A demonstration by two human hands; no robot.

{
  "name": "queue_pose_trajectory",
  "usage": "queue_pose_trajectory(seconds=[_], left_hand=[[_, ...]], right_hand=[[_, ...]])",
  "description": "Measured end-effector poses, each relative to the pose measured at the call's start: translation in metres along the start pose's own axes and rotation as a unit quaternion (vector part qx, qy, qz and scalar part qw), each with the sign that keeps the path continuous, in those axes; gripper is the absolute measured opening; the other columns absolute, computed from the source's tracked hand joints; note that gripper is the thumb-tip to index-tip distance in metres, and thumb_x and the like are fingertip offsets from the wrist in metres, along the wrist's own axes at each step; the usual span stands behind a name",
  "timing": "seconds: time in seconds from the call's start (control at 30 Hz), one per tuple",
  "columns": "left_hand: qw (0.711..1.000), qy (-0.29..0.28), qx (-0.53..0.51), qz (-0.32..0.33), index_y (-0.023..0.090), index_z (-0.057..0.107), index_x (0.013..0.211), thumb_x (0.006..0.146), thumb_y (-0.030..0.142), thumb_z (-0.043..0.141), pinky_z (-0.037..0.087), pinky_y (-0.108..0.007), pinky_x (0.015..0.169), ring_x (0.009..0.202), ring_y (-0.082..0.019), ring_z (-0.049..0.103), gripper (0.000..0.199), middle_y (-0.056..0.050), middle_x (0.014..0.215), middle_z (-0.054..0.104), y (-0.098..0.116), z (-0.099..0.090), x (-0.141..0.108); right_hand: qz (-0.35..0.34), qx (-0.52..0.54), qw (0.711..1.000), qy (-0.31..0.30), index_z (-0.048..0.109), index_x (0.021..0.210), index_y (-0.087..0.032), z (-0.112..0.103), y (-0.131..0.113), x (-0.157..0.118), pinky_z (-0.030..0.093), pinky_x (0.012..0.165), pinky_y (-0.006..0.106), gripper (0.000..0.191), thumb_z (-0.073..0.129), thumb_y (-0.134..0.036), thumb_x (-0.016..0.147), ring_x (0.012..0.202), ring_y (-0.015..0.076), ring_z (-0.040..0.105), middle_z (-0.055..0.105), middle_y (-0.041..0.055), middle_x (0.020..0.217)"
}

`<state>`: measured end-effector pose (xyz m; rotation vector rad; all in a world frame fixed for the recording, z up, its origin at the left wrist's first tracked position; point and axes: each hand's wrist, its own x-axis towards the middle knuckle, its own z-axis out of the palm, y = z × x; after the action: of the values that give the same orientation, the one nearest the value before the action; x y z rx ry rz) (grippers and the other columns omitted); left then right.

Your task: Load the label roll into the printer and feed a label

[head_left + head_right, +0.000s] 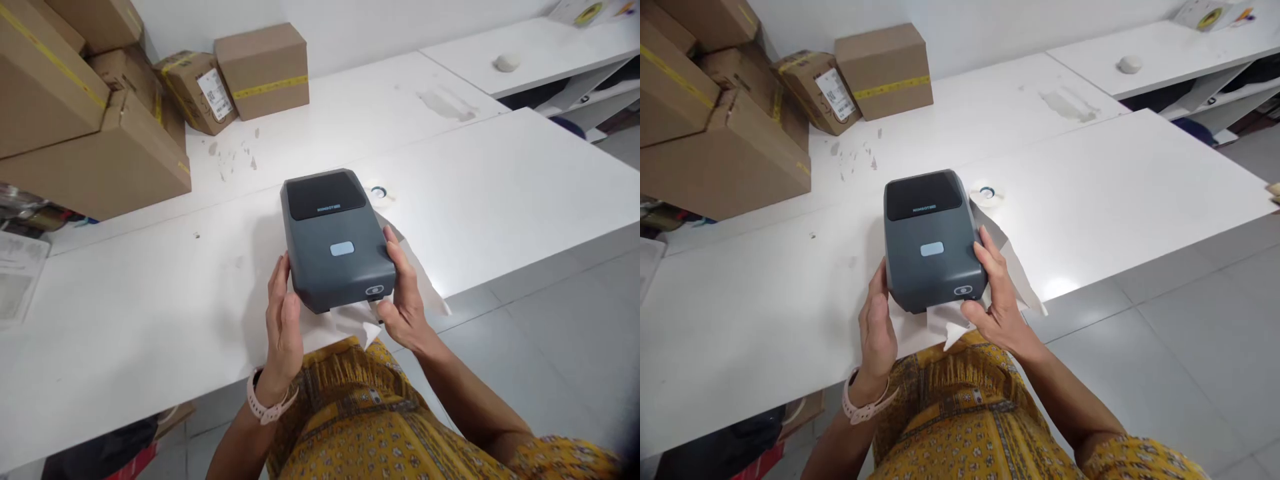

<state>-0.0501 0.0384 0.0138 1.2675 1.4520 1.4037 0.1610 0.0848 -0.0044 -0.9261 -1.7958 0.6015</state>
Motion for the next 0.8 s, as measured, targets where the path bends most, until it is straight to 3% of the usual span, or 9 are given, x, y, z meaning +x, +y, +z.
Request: queue_pose_trajectory(seconds=[0.1,0.27,0.33,0.43,0.57,0.6,0.67,0.73,0.8], left_hand=[[0.998,0.015,-0.016,0.054,0.03,0.052,0.156,0.109,0.052,0.039,0.032,-0.043,0.131,0.158,-0.027,0.038,0.054,-0.004,0.168,0.046,0.007,-0.006,0.019],[0.989,0.084,-0.01,0.125,0.024,0.073,0.128,0.105,0.051,0.049,0.047,-0.043,0.118,0.135,-0.026,0.063,0.043,-0.007,0.136,0.073,0.018,-0.011,0.08],[0.991,0.088,0.037,0.093,0.024,0.071,0.128,0.099,0.045,0.061,0.052,-0.043,0.112,0.129,-0.026,0.064,0.037,-0.008,0.136,0.071,0.014,-0.01,0.099],[0.996,0.033,0.078,0.003,0.026,0.061,0.142,0.092,0.038,0.071,0.054,-0.044,0.108,0.137,-0.029,0.058,0.052,-0.011,0.151,0.061,0.001,-0.006,0.11],[0.995,-0.051,0.061,-0.066,0.027,0.045,0.155,0.089,0.049,0.075,0.053,-0.049,0.11,0.143,-0.033,0.054,0.076,-0.015,0.16,0.052,-0.012,-0.001,0.104],[0.994,-0.062,0.056,-0.069,0.027,0.044,0.155,0.089,0.05,0.075,0.053,-0.049,0.11,0.143,-0.034,0.054,0.077,-0.015,0.16,0.052,-0.013,0.0,0.103],[0.994,-0.066,0.05,-0.067,0.028,0.045,0.154,0.088,0.05,0.076,0.054,-0.048,0.109,0.144,-0.034,0.053,0.077,-0.014,0.159,0.052,-0.012,0.0,0.101],[0.994,-0.065,0.048,-0.07,0.028,0.046,0.153,0.087,0.048,0.077,0.056,-0.047,0.107,0.143,-0.034,0.054,0.076,-0.014,0.158,0.053,-0.011,0.0,0.102],[0.994,-0.06,0.047,-0.073,0.027,0.047,0.152,0.086,0.046,0.078,0.057,-0.047,0.103,0.141,-0.034,0.056,0.076,-0.015,0.156,0.054,-0.011,0.0,0.103]], right_hand=[[-0.019,-0.031,0.999,-0.009,0.015,0.171,-0.036,-0.01,-0.012,0.026,0.028,0.132,0.062,0.078,0.04,-0.069,0.104,0.165,0.0348,0.023,0.019,0.0023,0.179],[-0.183,-0.198,0.963,-0.002,0.019,0.169,-0.032,-0.041,-0.031,0.116,0.024,0.13,0.068,0.078,0.031,-0.074,0.104,0.162,0.0414,0.026,0.029,0.007,0.175],[-0.213,-0.211,0.954,-0.022,0.024,0.166,-0.028,-0.047,-0.036,0.154,0.034,0.125,0.064,0.075,0.029,-0.072,0.106,0.158,0.0401,0.036,0.036,0.0096,0.171],[-0.182,-0.201,0.962,-0.027,0.03,0.162,-0.024,-0.044,-0.039,0.203,0.054,0.103,0.051,0.07,0.027,-0.069,0.108,0.134,0.0339,0.062,0.055,0.0106,0.155],[-0.095,-0.189,0.977,0.028,0.041,0.152,-0.027,-0.029,-0.03,0.255,0.055,0.093,0.045,0.061,0.032,-0.068,0.107,0.099,0.0267,0.073,0.073,0.0067,0.122],[-0.083,-0.18,0.98,0.026,0.041,0.151,-0.028,-0.026,-0.026,0.265,0.055,0.094,0.045,0.059,0.033,-0.066,0.108,0.1,0.0269,0.073,0.073,0.007,0.123],[-0.1,-0.168,0.98,0.034,0.037,0.153,-0.028,-0.021,-0.017,0.275,0.052,0.103,0.045,0.056,0.035,-0.062,0.108,0.121,0.0285,0.069,0.066,0.0099,0.142],[-0.193,-0.178,0.96,0.095,0.035,0.155,-0.021,-0.019,-0.011,0.271,0.045,0.116,0.046,0.059,0.039,-0.057,0.108,0.147,0.0291,0.051,0.051,0.0136,0.159],[-0.301,-0.199,0.921,0.144,0.046,0.145,-0.02,-0.017,-0.01,0.252,0.042,0.118,0.048,0.048,0.04,-0.05,0.108,0.147,0.0289,0.049,0.056,0.0139,0.153]])
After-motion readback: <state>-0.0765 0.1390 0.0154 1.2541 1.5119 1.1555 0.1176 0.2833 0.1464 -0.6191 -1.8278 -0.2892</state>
